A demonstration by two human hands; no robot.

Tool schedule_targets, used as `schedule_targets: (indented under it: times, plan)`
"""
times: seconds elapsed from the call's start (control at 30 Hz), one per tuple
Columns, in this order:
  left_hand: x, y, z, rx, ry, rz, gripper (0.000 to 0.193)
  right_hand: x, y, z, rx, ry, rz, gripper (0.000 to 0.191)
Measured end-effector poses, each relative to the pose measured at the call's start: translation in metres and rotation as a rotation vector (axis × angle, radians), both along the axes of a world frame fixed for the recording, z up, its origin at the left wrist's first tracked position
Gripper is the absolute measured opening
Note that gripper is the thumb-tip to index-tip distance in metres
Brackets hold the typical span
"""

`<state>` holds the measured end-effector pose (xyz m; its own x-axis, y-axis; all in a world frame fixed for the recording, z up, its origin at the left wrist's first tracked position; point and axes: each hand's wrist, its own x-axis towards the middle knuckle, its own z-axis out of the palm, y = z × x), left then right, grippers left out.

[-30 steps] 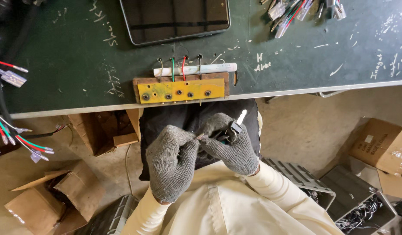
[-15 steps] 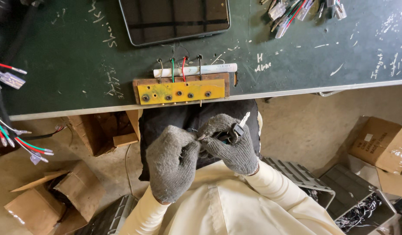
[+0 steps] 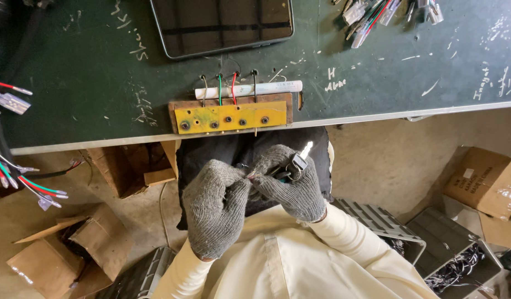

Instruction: The person repeatedly strips wire ends, inserts them into a yellow terminal block, and secures them with a screwdriver. They handle multiple wire harnesses with connectors, placing completed units aside on the table.

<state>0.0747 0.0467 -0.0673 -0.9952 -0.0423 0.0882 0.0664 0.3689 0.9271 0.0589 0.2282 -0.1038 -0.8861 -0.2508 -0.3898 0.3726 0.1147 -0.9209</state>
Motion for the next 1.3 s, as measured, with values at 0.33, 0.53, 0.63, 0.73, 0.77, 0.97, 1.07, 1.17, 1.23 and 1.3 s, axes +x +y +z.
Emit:
schedule_targets:
  times: [0.33, 0.53, 0.63, 0.73, 0.77, 0.97, 1.07, 1.17, 1.23, 1.3]
  plan:
    - [0.008, 0.008, -0.004, 0.320, -0.291, 0.210, 0.009, -0.012, 0.001, 0.006, -0.771, -0.425, -0.081, 0.026]
    - [0.007, 0.009, -0.010, 0.386, -0.348, 0.242, 0.014, -0.005, -0.009, -0.002, -0.759, -0.576, -0.338, 0.022]
    - [0.008, 0.010, -0.012, 0.404, -0.363, 0.253, 0.007, -0.006, -0.009, 0.002, -0.699, -0.524, -0.335, 0.018]
    - [0.009, 0.011, -0.013, 0.373, -0.345, 0.238, 0.003, -0.012, -0.013, 0.007, -0.520, -0.483, -0.316, 0.021]
    - [0.009, 0.011, -0.013, 0.384, -0.359, 0.252, 0.004, -0.014, -0.015, 0.007, -0.464, -0.447, -0.324, 0.021]
    - [0.010, 0.011, -0.017, 0.235, -0.251, 0.234, 0.004, -0.024, -0.020, 0.008, -0.280, -0.419, -0.295, 0.018]
    - [0.011, 0.010, -0.017, 0.247, -0.238, 0.230, 0.005, -0.025, -0.020, 0.008, -0.251, -0.407, -0.284, 0.018]
    - [0.011, 0.009, -0.018, 0.251, -0.258, 0.215, 0.006, -0.025, -0.020, 0.009, -0.240, -0.389, -0.274, 0.017]
    - [0.012, 0.009, -0.019, 0.205, -0.266, 0.200, 0.006, -0.026, -0.020, 0.009, -0.231, -0.382, -0.265, 0.019]
    - [0.012, 0.010, -0.020, 0.192, -0.261, 0.202, 0.006, -0.026, -0.019, 0.009, -0.215, -0.387, -0.251, 0.022]
